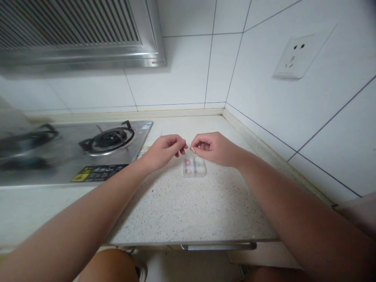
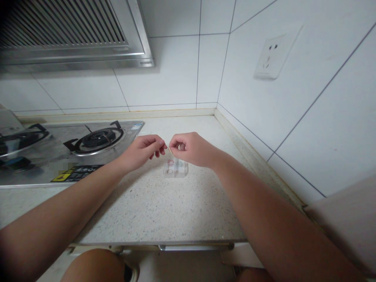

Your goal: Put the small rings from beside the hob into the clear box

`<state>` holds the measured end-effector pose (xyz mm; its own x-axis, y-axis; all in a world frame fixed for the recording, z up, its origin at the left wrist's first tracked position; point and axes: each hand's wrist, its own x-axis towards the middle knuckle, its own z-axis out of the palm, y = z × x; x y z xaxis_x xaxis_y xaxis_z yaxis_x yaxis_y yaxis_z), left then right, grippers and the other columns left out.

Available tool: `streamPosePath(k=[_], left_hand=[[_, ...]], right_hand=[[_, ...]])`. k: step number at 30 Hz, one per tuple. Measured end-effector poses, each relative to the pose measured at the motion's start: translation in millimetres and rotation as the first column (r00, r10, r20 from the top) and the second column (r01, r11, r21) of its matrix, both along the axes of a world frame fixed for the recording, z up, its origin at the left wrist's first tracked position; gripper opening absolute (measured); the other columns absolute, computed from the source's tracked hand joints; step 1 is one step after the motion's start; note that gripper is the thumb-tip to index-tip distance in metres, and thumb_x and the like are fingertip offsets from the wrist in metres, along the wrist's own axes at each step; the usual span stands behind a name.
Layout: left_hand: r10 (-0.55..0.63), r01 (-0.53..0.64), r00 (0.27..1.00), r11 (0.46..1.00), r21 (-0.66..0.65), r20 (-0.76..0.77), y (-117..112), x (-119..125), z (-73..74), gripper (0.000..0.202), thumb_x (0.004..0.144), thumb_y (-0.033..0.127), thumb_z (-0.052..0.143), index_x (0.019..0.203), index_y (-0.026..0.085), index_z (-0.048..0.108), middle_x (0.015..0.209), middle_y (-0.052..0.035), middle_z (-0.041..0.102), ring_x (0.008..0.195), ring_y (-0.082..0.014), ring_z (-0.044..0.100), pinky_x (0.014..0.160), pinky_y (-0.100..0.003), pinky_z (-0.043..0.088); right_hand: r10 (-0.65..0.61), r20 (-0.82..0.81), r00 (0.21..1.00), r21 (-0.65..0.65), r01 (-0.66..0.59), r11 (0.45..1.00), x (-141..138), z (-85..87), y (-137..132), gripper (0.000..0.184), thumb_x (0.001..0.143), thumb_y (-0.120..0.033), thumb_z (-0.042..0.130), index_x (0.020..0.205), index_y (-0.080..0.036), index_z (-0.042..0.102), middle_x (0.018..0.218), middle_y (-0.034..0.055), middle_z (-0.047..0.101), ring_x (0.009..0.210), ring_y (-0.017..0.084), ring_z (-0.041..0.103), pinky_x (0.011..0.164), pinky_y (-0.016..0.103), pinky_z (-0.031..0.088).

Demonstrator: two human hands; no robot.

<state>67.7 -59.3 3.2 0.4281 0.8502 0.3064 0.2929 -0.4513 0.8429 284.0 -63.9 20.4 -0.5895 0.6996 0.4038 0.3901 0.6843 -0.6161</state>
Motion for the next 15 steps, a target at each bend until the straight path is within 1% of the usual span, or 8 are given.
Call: streamPosePath(k=[6,15], left_hand=[[-0.01,0.01,1.0,1.0,0.003,0.0,0.6,0.0,-0.1,0.029,0.093,0.039,0.053,0.081,0.015,0.065,0.076,-0.0036,0.067,0.061,-0.0093,0.055,0.052,-0.02,0.042],[-0.013,0.013,1.0,1.0,0.0,-0.028,-1.0,0.4,1.1,0.029,0.094,0.038,0.052,0.082,0.015,0.065,0.076,-0.0037,0.067,0.062,-0.0099,0.056,0.05,-0.019,0.041]], right_hand=[[-0.006,0.01,1.0,0.021,0.006,1.0,0.3,0.0,0.2,0.016,0.085,-0.03,0.058,0.082,-0.017,0.066,0.063,-0.0031,0.052,0.056,0.009,0.041,0.055,0.027,0.03],[0.005,0.012,1.0,0.015,-0.005,1.0,0.6,0.4,0.3,0.015,0.086,-0.029,0.058,0.083,-0.016,0.066,0.062,-0.0032,0.053,0.055,0.008,0.041,0.055,0.027,0.03]])
